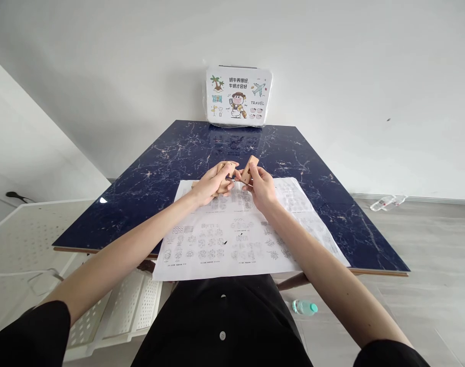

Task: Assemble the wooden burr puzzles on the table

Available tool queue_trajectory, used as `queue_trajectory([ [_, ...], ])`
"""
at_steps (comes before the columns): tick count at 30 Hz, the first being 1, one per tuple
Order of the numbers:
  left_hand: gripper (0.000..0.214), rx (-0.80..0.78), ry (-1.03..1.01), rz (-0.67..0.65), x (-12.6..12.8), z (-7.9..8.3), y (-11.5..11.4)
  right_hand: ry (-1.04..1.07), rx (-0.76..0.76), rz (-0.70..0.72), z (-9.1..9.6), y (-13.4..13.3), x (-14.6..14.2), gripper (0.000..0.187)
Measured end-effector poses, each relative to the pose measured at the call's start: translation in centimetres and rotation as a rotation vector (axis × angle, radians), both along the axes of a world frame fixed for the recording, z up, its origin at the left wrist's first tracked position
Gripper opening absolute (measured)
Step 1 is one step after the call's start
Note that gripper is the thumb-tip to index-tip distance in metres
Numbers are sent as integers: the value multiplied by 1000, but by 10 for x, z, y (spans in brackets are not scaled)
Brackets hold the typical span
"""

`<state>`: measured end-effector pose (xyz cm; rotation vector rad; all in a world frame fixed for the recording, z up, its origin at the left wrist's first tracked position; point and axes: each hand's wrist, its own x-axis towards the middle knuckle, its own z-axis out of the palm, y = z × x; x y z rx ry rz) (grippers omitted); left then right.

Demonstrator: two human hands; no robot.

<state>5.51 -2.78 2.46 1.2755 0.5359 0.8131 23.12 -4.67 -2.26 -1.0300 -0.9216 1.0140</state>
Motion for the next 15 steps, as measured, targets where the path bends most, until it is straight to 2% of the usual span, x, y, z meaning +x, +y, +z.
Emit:
queue_trajectory([
  [6, 32, 110, 17, 15, 0, -2, 7, 3, 41, 3, -2, 3, 1, 54],
  [10, 24, 91, -26, -12, 0, -6, 10, -51, 63, 32, -2, 3, 2, 52],
  [15, 32, 47, 5, -59, 0, -7, 6, -39, 66, 24, -1, 2, 3, 48],
])
